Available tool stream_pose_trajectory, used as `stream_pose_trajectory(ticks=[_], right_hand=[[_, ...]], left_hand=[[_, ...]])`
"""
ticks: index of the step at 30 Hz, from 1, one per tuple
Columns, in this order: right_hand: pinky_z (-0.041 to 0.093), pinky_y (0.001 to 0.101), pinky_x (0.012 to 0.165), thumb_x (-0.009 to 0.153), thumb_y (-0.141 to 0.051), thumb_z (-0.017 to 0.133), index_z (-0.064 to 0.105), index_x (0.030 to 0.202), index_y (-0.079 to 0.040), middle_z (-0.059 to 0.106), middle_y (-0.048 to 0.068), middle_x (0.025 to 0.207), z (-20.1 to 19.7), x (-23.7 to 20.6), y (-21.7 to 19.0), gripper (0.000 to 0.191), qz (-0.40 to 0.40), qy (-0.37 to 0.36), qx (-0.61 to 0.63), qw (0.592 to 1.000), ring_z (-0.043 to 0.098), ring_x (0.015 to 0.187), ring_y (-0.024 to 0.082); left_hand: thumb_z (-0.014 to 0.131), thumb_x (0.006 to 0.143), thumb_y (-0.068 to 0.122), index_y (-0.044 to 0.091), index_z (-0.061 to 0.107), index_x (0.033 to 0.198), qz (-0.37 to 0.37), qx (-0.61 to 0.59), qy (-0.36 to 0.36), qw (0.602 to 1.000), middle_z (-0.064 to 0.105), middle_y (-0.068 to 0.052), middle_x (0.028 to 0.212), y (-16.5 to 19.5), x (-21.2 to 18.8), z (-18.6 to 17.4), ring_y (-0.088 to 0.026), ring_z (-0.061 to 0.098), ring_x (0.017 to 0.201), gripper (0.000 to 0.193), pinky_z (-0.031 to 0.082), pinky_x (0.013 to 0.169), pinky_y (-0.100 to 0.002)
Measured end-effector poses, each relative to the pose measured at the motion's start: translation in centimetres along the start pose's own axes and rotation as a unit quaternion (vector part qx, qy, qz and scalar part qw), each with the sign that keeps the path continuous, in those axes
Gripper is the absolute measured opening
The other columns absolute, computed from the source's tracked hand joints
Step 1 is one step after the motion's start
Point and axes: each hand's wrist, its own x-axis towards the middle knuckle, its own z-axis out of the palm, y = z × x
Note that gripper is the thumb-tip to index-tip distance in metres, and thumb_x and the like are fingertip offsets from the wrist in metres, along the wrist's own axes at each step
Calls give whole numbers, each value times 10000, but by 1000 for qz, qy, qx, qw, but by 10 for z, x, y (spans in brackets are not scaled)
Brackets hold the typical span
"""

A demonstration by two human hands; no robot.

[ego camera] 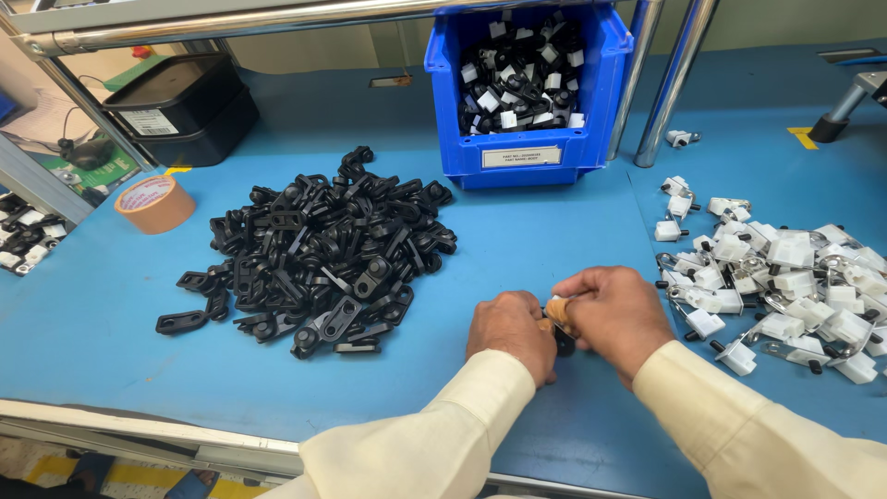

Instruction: The person repeatedly picks a black plastic bracket and a white plastic component, aligns them, and presses them together by hand. The assembled units are placed into a blue bin on the table. The process is repeated multiple times with consistent hand motions.

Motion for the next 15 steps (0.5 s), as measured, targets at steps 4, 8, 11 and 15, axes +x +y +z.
stream_pose_trajectory(ticks=[4,8,11,15], right_hand=[[517,311,546,869,-26,682,773,1061,-11,772,126,859,1,3,1,213,73,-22,132,988,621,608,160],[534,293,549,869,-39,695,785,1068,-8,786,126,876,0,2,6,221,64,-35,92,993,635,619,155],[551,287,555,877,-5,639,782,1078,-13,798,93,924,-1,4,10,247,37,-51,111,992,672,656,129],[522,276,544,892,-4,617,785,1107,-19,792,95,915,-3,10,18,273,5,-83,118,989,627,628,115]], left_hand=[[692,890,11,59,675,923,-14,-19,-14,1000,762,-123,850,-3,0,-2,-219,770,677,61,613,576,-324],[692,906,35,28,653,921,-45,-129,-29,990,762,-132,858,-6,-2,-3,-220,779,682,43,634,548,-327],[676,895,-3,35,606,942,-48,-140,-18,989,744,-127,882,-7,-3,-2,-242,788,701,93,649,554,-334],[655,891,-37,-4,579,945,-15,-123,-36,992,735,-159,900,-8,3,-8,-294,793,714,99,655,555,-362]])
